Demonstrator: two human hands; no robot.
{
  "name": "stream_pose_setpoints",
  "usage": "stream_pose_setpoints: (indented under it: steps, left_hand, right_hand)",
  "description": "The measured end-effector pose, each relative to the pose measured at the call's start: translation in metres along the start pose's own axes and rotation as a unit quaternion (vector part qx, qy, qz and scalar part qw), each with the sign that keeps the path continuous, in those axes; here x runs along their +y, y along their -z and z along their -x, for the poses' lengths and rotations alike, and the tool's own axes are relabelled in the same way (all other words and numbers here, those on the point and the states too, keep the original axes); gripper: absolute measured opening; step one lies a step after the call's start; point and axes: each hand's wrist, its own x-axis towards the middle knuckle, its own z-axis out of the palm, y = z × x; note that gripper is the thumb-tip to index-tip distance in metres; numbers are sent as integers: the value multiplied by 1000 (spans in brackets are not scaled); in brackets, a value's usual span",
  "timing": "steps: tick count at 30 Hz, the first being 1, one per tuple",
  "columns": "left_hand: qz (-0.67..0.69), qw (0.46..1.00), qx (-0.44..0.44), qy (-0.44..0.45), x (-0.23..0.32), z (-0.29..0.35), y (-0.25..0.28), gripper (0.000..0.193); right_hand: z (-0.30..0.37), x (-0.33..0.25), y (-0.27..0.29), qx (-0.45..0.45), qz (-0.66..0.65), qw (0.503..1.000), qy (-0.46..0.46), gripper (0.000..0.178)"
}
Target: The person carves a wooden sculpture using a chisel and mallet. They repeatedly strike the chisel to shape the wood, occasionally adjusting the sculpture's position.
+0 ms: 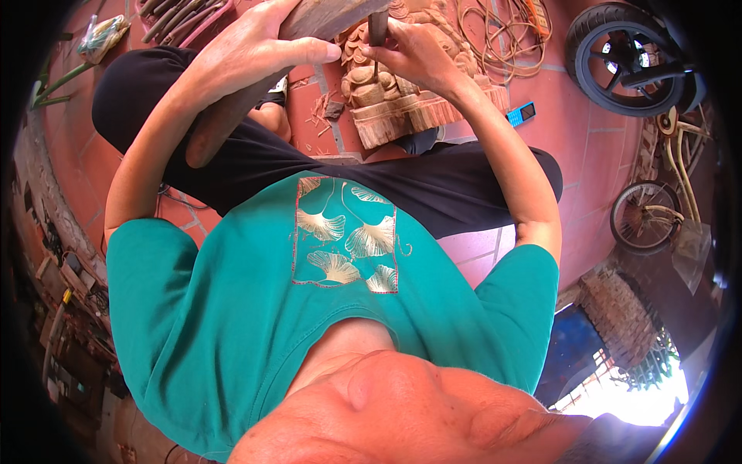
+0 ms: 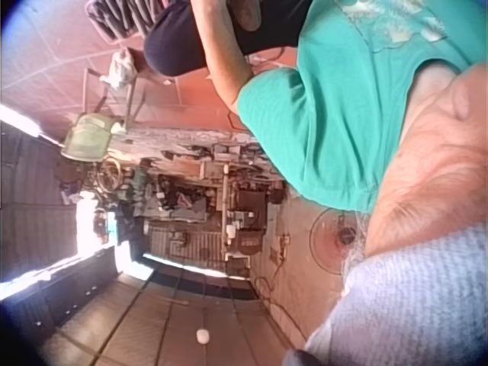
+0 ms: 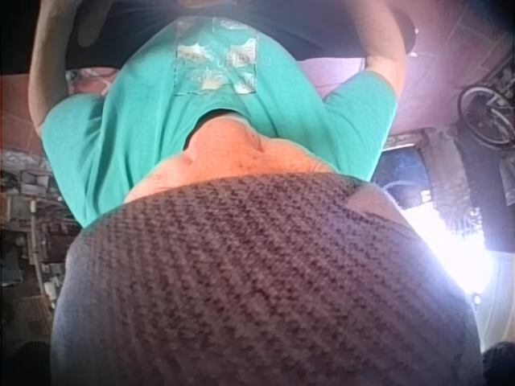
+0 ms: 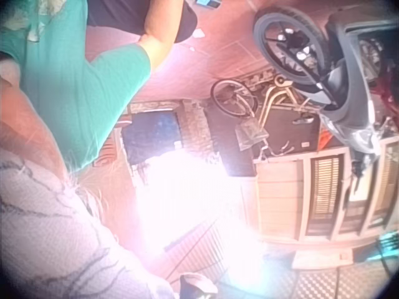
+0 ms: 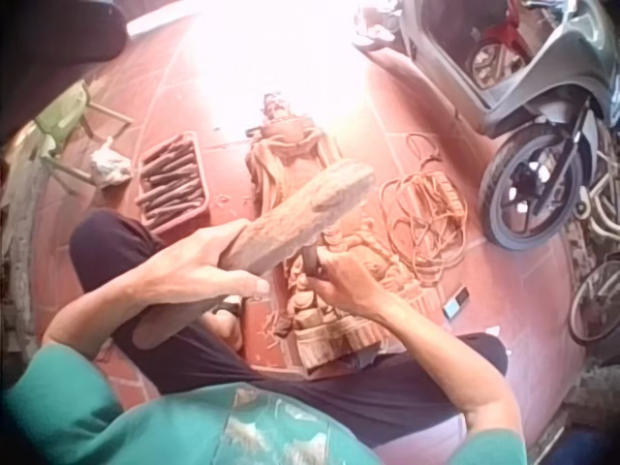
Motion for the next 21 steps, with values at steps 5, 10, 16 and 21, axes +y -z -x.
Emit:
stream_pose_setpoints:
  steps: [5, 10, 16, 21]
  left_hand:
    - [-4, 999, 31, -43, -9, 0, -1, 74]
    - [32, 997, 36, -55, 13, 3, 6, 64]
    - [-109, 992, -56, 20, -2, 0, 0, 57]
    - [-125, 984, 62, -110, -22, -1, -6, 66]
  right_hand:
    - [-1, 3, -2, -4, 33, 998, 46, 28]
    - [-1, 2, -1, -2, 55, 996, 69, 27]
    - [-3, -1, -6, -19, 67, 997, 32, 27]
    - [-2, -3, -5, -14, 46, 998, 50, 25]
